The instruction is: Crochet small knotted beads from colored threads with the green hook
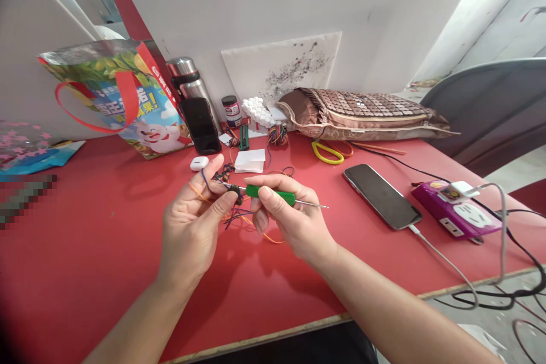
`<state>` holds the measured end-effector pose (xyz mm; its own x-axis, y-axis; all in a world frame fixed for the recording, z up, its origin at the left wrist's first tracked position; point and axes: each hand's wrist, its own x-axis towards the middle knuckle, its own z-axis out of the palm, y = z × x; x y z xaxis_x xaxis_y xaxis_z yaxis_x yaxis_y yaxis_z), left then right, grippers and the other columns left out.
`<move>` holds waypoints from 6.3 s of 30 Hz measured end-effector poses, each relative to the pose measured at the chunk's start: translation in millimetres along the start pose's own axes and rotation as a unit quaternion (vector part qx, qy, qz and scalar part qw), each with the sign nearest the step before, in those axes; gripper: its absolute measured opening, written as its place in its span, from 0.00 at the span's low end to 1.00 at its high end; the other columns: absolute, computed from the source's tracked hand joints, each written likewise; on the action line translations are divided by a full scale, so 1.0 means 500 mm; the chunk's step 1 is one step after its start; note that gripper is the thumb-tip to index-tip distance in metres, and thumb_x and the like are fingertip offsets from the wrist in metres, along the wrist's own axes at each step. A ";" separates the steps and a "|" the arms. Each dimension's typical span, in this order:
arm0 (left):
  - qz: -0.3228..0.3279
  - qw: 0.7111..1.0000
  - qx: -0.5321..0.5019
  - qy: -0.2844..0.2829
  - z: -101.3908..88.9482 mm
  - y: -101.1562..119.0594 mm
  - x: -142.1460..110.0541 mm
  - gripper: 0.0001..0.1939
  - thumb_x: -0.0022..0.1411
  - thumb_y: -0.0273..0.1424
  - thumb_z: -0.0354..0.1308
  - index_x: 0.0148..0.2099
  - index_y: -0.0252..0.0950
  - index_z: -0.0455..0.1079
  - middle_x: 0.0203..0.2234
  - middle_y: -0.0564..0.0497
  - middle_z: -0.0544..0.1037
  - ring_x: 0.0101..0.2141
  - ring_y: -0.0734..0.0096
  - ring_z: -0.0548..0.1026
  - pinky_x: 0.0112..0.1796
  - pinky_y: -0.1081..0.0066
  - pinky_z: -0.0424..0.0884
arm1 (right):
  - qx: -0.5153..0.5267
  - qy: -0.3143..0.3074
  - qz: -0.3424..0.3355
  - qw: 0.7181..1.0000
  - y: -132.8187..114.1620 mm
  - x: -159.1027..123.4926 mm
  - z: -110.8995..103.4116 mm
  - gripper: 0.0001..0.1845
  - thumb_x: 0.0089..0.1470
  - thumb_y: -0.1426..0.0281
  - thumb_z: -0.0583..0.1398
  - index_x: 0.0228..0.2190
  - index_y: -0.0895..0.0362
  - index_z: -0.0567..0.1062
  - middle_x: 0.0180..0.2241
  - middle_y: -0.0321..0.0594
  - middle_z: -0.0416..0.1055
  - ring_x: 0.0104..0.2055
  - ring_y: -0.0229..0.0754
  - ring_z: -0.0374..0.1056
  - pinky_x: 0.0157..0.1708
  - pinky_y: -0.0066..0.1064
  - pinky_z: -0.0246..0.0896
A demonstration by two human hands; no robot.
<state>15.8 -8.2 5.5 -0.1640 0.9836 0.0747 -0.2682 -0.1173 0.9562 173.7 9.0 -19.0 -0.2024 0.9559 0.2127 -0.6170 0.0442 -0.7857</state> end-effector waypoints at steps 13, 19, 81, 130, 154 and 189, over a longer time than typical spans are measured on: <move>-0.078 0.995 -0.054 -0.043 -0.010 0.018 0.026 0.39 0.47 0.28 0.81 0.62 0.35 0.77 0.25 0.58 0.76 0.28 0.75 0.76 0.34 0.75 0.75 | -0.378 -0.111 -0.196 0.898 -0.020 0.008 -0.001 0.11 0.67 0.73 0.63 0.48 0.54 0.84 0.34 0.43 0.82 0.28 0.40 0.74 0.28 0.32 0.71; -0.099 0.989 -0.105 -0.012 -0.014 0.027 0.034 0.41 0.42 0.27 0.83 0.60 0.33 0.77 0.26 0.59 0.76 0.30 0.77 0.76 0.38 0.75 0.75 | -0.511 -0.239 -0.368 0.739 -0.047 0.065 0.010 0.17 0.64 0.78 0.60 0.52 0.56 0.80 0.29 0.41 0.78 0.25 0.40 0.69 0.24 0.31 0.60; -0.107 0.986 -0.015 -0.130 -0.021 0.033 0.020 0.28 0.54 0.24 0.76 0.57 0.41 0.80 0.32 0.56 0.73 0.31 0.79 0.72 0.30 0.79 0.70 | 0.093 -0.065 0.155 0.981 0.016 0.049 -0.029 0.16 0.58 0.57 0.73 0.32 0.58 0.83 0.16 0.25 0.62 0.16 0.25 0.37 0.19 0.24 0.42; -0.121 0.983 -0.079 -0.109 -0.007 0.033 0.012 0.28 0.53 0.24 0.79 0.57 0.39 0.81 0.29 0.55 0.80 0.34 0.73 0.79 0.41 0.74 0.78 | -0.315 -0.064 -0.212 0.923 -0.010 0.005 -0.023 0.08 0.69 0.68 0.65 0.45 0.53 0.86 0.32 0.42 0.81 0.26 0.39 0.71 0.28 0.34 0.70; -0.056 0.994 0.001 -0.092 -0.007 0.037 -0.004 0.26 0.58 0.26 0.74 0.59 0.40 0.80 0.27 0.56 0.75 0.28 0.77 0.72 0.31 0.77 0.71 | 0.008 -0.045 0.118 0.992 -0.021 0.037 -0.032 0.22 0.54 0.54 0.75 0.25 0.58 0.77 0.16 0.31 0.68 0.15 0.26 0.45 0.16 0.22 0.39; 0.082 0.984 0.160 0.006 0.003 0.021 -0.016 0.23 0.63 0.28 0.70 0.60 0.39 0.76 0.31 0.55 0.78 0.28 0.75 0.74 0.29 0.76 0.75 | -0.333 -0.063 -0.259 0.904 -0.023 0.007 -0.019 0.09 0.67 0.74 0.65 0.32 0.57 0.78 0.25 0.35 0.73 0.25 0.36 0.68 0.26 0.30 0.65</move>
<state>15.9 -16.9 15.5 -0.1920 0.9529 0.2348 0.0753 -0.2242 0.9716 187.5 14.9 -14.8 -0.1291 0.7177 0.6843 -0.0672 0.6822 -0.7281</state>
